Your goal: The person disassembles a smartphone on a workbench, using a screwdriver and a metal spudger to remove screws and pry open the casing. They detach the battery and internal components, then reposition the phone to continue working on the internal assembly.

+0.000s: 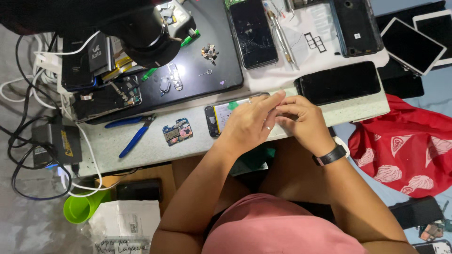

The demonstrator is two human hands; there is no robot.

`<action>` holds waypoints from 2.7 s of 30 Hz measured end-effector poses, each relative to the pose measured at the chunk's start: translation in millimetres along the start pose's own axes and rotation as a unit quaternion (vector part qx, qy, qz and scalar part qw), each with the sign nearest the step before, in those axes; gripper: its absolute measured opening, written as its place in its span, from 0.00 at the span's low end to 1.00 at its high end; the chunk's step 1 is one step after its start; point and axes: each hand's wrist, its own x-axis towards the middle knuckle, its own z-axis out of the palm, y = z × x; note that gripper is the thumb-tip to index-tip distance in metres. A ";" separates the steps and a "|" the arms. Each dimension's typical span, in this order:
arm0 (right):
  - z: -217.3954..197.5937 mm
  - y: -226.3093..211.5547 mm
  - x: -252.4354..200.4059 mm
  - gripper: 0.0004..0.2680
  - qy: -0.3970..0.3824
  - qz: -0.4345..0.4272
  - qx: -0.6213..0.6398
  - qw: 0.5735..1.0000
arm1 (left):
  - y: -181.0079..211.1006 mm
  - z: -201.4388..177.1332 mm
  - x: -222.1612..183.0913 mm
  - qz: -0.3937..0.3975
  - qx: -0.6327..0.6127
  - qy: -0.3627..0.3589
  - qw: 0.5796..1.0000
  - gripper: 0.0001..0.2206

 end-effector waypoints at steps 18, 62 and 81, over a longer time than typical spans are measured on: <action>3.5 -12.2 -2.4 0.06 0.007 0.005 0.058 0.998 | -16.5 15.3 -18.7 -0.077 -0.042 0.134 0.987 0.25; -64.6 -9.1 175.9 0.02 0.212 -0.306 -0.290 0.882 | -26.8 17.3 -57.7 -0.146 -0.269 0.270 0.913 0.27; 13.3 -43.8 7.6 0.27 -0.017 -0.113 -0.123 0.986 | -43.1 3.6 -67.2 -0.165 -0.195 0.225 0.940 0.25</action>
